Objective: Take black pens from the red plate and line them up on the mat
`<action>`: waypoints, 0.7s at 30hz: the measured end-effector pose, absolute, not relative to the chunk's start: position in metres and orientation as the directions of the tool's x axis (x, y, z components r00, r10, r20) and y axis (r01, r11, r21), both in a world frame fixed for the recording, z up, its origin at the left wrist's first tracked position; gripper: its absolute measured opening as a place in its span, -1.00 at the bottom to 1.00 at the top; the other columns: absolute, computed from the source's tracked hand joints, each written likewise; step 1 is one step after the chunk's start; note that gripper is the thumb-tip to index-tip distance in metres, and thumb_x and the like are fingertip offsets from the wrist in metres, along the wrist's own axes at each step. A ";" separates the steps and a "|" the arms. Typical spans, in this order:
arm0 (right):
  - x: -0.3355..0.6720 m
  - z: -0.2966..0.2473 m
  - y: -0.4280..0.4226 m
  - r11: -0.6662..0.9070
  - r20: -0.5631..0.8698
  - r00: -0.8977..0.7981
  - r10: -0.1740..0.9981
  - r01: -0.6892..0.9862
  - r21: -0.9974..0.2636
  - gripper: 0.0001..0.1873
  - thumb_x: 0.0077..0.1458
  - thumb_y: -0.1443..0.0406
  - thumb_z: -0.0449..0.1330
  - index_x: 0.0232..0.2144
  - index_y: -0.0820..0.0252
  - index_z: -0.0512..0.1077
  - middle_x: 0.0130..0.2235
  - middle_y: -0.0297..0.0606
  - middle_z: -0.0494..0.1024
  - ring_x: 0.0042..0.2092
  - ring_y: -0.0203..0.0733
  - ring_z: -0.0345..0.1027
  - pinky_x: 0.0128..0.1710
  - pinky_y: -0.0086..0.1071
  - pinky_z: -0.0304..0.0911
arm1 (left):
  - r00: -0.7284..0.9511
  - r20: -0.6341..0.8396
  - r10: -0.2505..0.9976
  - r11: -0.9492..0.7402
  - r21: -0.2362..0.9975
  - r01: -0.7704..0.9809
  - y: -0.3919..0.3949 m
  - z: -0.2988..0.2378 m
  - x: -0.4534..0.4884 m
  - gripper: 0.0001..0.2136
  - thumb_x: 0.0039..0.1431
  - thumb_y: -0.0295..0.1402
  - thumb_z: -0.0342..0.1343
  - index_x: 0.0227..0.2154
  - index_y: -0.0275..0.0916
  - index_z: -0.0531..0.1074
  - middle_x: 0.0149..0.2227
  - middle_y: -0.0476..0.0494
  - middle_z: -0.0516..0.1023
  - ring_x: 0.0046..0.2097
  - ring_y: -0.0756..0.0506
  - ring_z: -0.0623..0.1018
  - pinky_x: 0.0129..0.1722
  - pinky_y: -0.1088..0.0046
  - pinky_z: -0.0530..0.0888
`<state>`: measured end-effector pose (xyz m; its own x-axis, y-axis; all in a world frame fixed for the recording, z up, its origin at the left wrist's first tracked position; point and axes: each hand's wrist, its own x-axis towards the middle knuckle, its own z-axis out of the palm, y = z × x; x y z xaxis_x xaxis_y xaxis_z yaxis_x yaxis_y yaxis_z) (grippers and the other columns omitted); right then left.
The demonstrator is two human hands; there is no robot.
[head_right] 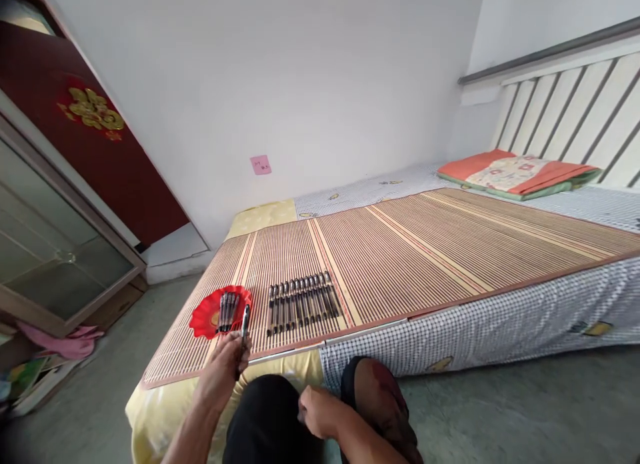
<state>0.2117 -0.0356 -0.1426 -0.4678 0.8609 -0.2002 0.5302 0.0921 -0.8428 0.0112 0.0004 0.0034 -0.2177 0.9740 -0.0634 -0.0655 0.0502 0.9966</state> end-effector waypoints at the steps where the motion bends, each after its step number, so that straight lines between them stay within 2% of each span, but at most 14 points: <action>1: 0.213 -0.133 -0.037 0.073 -0.182 -0.474 0.861 0.470 -0.880 -0.81 -0.04 0.36 0.17 -0.65 0.18 0.38 -0.62 -0.35 0.43 -0.49 -0.22 0.41 -0.47 -0.42 0.20 | -0.198 -0.073 0.978 0.054 0.993 -0.104 -0.010 0.000 0.021 -0.60 -0.14 -0.03 0.33 -0.39 -0.21 0.40 -0.50 0.02 0.48 -0.55 0.05 0.38 -0.61 0.58 0.25; 3: 0.216 -0.109 -0.040 0.019 -0.122 -0.457 0.881 0.292 -0.956 -0.79 0.11 0.30 0.10 -0.52 0.20 0.45 -0.54 -0.35 0.49 -0.53 -0.29 0.37 -0.51 -0.47 0.16 | -0.142 -0.093 0.986 0.064 0.977 -0.202 -0.026 -0.005 0.038 -0.58 -0.12 -0.02 0.39 -0.41 -0.22 0.41 -0.51 0.04 0.47 -0.56 0.09 0.33 -0.62 0.60 0.23; 5: 0.221 -0.082 -0.040 0.019 -0.023 -0.363 0.932 0.112 -0.994 -0.73 0.21 0.20 0.09 -0.44 0.20 0.47 -0.49 -0.34 0.51 -0.51 -0.30 0.36 -0.50 -0.47 0.18 | -0.081 -0.106 0.991 0.081 0.962 -0.261 -0.040 -0.009 0.051 -0.57 -0.11 -0.02 0.43 -0.37 -0.24 0.45 -0.52 0.06 0.46 -0.57 0.11 0.31 -0.61 0.62 0.22; 7: 0.226 -0.058 -0.040 0.078 0.074 -0.227 0.971 0.011 -0.997 -0.69 0.23 0.10 0.13 -0.39 0.19 0.48 -0.46 -0.33 0.52 -0.44 -0.26 0.39 -0.43 -0.45 0.22 | -0.027 -0.110 0.994 0.100 0.965 -0.244 -0.051 -0.014 0.062 -0.56 -0.09 -0.01 0.42 -0.33 -0.25 0.49 -0.54 0.06 0.45 -0.57 0.11 0.30 -0.60 0.63 0.22; 9: 0.230 -0.039 -0.041 0.114 0.120 -0.148 0.982 -0.049 -0.992 -0.66 0.20 0.03 0.19 -0.32 0.18 0.51 -0.41 -0.31 0.54 -0.38 -0.23 0.41 -0.36 -0.43 0.26 | 0.015 -0.111 0.994 0.112 0.976 -0.185 -0.059 -0.019 0.071 -0.56 -0.06 0.04 0.40 -0.38 -0.26 0.49 -0.55 0.06 0.44 -0.58 0.12 0.29 -0.60 0.62 0.21; 12: 0.233 -0.026 -0.044 0.103 0.120 -0.134 0.984 -0.123 -0.987 -0.64 0.13 0.00 0.26 -0.32 0.18 0.51 -0.36 -0.29 0.56 -0.34 -0.21 0.41 -0.32 -0.41 0.27 | 0.039 -0.109 0.993 0.113 0.987 -0.117 -0.066 -0.026 0.080 -0.52 -0.05 0.10 0.36 -0.49 -0.26 0.43 -0.58 0.07 0.40 -0.60 0.12 0.25 -0.60 0.60 0.18; 17: 0.229 -0.032 -0.048 0.033 0.050 -0.117 0.992 -0.143 -0.989 -0.58 0.02 -0.07 0.32 -0.45 0.15 0.46 -0.50 -0.38 0.43 -0.44 -0.26 0.29 -0.42 -0.42 0.18 | 0.027 -0.068 0.997 0.069 0.997 -0.021 -0.067 -0.031 0.085 -0.53 -0.01 0.12 0.31 -0.48 -0.25 0.42 -0.58 0.08 0.36 -0.59 0.10 0.20 -0.60 0.57 0.15; 21: 0.237 -0.039 -0.041 -0.001 -0.002 0.006 1.000 -0.199 -0.980 -0.54 -0.02 -0.12 0.33 -0.50 0.15 0.43 -0.51 -0.38 0.41 -0.43 -0.25 0.28 -0.41 -0.41 0.21 | 0.037 -0.094 0.995 0.094 0.995 0.019 -0.069 -0.035 0.089 -0.53 0.00 0.13 0.28 -0.50 -0.23 0.40 -0.59 0.08 0.31 -0.58 0.08 0.18 -0.61 0.55 0.13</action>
<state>0.2372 -0.0409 -0.0394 0.0057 1.0000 -0.0020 -0.1989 -0.0008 -0.9800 0.0891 -0.0688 -0.0355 0.0372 0.9948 -0.0944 0.0192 0.0937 0.9954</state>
